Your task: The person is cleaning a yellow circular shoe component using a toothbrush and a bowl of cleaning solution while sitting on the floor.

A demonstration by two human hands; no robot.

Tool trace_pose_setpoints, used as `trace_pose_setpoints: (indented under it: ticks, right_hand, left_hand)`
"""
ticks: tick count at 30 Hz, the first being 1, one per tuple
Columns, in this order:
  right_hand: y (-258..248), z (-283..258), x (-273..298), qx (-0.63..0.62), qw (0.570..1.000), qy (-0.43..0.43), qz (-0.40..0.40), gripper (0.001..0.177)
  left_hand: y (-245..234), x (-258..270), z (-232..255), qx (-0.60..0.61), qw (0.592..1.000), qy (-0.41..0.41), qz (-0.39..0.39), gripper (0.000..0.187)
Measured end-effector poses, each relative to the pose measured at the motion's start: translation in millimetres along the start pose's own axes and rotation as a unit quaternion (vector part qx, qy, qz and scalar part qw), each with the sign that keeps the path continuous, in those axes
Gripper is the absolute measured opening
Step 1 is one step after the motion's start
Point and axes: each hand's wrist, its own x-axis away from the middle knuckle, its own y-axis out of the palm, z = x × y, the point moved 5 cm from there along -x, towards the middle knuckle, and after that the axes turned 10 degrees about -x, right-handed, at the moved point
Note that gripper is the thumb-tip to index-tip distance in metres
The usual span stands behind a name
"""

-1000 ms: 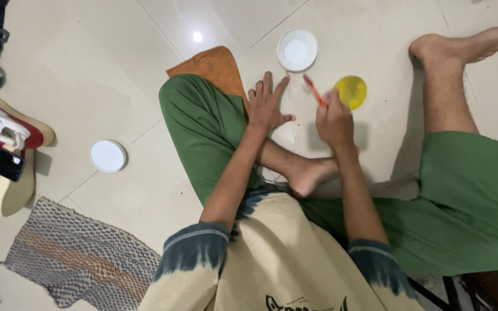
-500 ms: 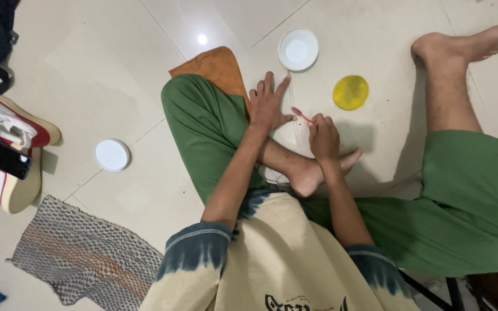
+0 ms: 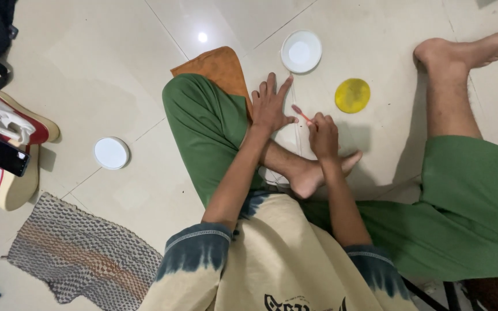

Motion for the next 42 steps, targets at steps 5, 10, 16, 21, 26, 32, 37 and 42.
trace_pose_setpoints:
  ticks: [5,10,16,21,26,32,37,42]
  right_hand:
    - [4,6,9,-0.031,0.996,0.078,-0.014,0.013]
    - [4,5,-24,-0.042,0.998,0.017,0.031,0.012]
    - [-1,-6,-22,-0.047,0.997,0.036,0.051,0.011]
    - [1,-1,10,-0.057,0.996,0.07,0.025,0.013]
    - [-8,-15,-6,-0.005,1.0,-0.006,0.027,0.01]
    - [-5,-12,-27,0.026,0.998,-0.043,0.034,0.011]
    - [-1,-9,0,0.002,1.0,-0.009,-0.015,0.013]
    - [2,-8,-16,0.005,1.0,-0.014,-0.009,0.016]
  left_hand:
    - [0,-1,1,0.014,1.0,0.003,0.001,0.118]
    - [2,-3,3,0.006,1.0,-0.005,0.004,0.119]
    - [0,-5,7,-0.021,1.0,-0.013,-0.004,0.121]
    - [0,-7,9,-0.029,0.999,-0.017,-0.018,0.125]
    - [0,-7,10,-0.04,0.999,-0.019,-0.022,0.126]
    - [0,-8,9,-0.022,0.999,-0.02,-0.015,0.127]
    - [0,-8,9,-0.025,0.999,-0.021,-0.03,0.126]
    - [2,-8,11,-0.034,0.999,-0.02,-0.024,0.127]
